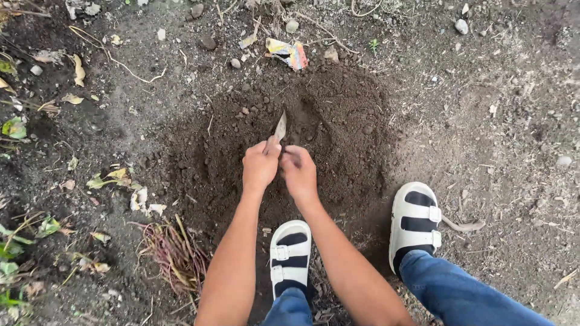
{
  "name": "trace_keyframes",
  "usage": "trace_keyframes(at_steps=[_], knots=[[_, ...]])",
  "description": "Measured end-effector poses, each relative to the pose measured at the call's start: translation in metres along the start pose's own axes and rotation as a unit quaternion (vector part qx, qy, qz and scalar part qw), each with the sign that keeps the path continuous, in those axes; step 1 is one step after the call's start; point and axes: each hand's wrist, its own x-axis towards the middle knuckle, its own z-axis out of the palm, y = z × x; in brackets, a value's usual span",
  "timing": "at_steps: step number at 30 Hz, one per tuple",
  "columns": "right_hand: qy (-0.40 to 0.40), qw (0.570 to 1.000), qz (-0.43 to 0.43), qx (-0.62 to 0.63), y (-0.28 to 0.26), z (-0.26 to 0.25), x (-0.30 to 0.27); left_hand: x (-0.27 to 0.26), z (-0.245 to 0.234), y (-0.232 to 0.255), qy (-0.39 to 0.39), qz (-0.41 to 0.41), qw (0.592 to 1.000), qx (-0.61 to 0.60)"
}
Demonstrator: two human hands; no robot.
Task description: Digging a small hole in the soil using a hand tool while sitting on the ground.
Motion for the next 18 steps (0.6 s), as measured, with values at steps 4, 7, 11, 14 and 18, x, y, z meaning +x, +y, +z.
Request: trace_keyframes(at_steps=[4,7,11,14,18], knots=[[-0.058,0.966,0.175,0.180,-0.029,0.015,-0.014,-0.028,-0.008,0.027,-0.016,-0.064,0.979,-0.191],[-0.029,0.945,0.252,0.205,-0.036,0.014,-0.036,-0.068,-0.005,0.048,-0.021,-0.047,0.990,-0.133],[-0.035,0.924,0.172,0.339,-0.042,0.029,-0.039,-0.106,-0.031,0.083,-0.004,0.024,0.999,-0.023],[-0.053,0.910,0.166,0.376,-0.055,0.042,-0.062,-0.137,-0.056,0.103,-0.001,0.064,0.996,0.059],[-0.069,0.896,0.177,0.401,-0.064,0.055,-0.076,-0.116,-0.062,0.077,0.018,0.077,0.990,0.120]])
